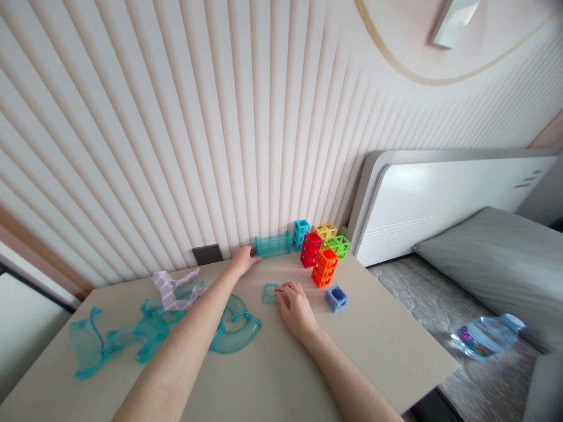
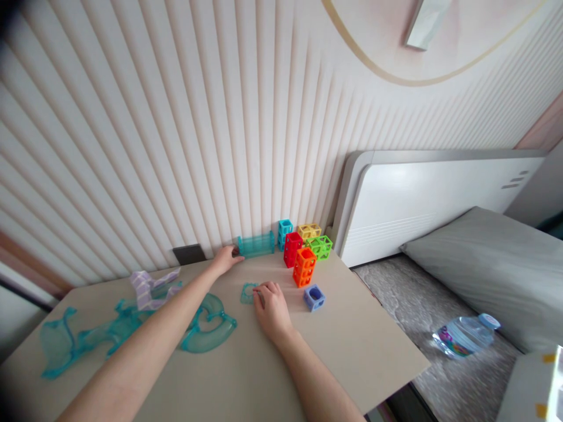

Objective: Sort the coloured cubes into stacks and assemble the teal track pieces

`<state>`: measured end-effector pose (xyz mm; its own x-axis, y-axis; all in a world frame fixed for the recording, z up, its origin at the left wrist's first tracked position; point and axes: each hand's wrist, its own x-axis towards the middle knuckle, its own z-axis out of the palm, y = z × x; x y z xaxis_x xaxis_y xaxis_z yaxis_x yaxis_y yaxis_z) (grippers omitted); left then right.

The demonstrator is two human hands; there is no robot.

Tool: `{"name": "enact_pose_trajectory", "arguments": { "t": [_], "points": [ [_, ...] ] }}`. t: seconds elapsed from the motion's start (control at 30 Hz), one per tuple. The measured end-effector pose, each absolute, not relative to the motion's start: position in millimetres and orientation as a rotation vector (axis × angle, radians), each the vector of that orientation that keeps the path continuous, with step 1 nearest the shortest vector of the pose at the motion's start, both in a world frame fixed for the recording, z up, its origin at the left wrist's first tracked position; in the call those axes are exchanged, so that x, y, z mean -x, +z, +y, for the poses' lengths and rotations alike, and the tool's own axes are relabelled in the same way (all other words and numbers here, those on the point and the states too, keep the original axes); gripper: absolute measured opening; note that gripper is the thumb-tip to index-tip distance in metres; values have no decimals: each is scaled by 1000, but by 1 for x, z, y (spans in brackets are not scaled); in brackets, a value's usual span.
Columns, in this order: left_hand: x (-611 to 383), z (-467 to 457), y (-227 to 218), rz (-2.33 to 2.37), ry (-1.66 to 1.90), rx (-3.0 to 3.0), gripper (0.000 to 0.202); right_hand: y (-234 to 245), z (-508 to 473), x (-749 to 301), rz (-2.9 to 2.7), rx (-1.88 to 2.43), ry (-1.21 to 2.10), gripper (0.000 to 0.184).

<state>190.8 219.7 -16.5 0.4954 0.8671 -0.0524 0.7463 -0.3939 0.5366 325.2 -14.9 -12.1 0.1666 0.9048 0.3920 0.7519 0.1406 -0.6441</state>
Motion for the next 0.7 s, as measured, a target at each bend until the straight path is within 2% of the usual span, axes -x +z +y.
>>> {"name": "enact_pose_trajectory", "arguments": {
  "t": [0.7],
  "points": [
    [-191,200,-9,1433,331,-2285,35,-12,-16,-326,-1615,1641,233,19]
  ]
}}
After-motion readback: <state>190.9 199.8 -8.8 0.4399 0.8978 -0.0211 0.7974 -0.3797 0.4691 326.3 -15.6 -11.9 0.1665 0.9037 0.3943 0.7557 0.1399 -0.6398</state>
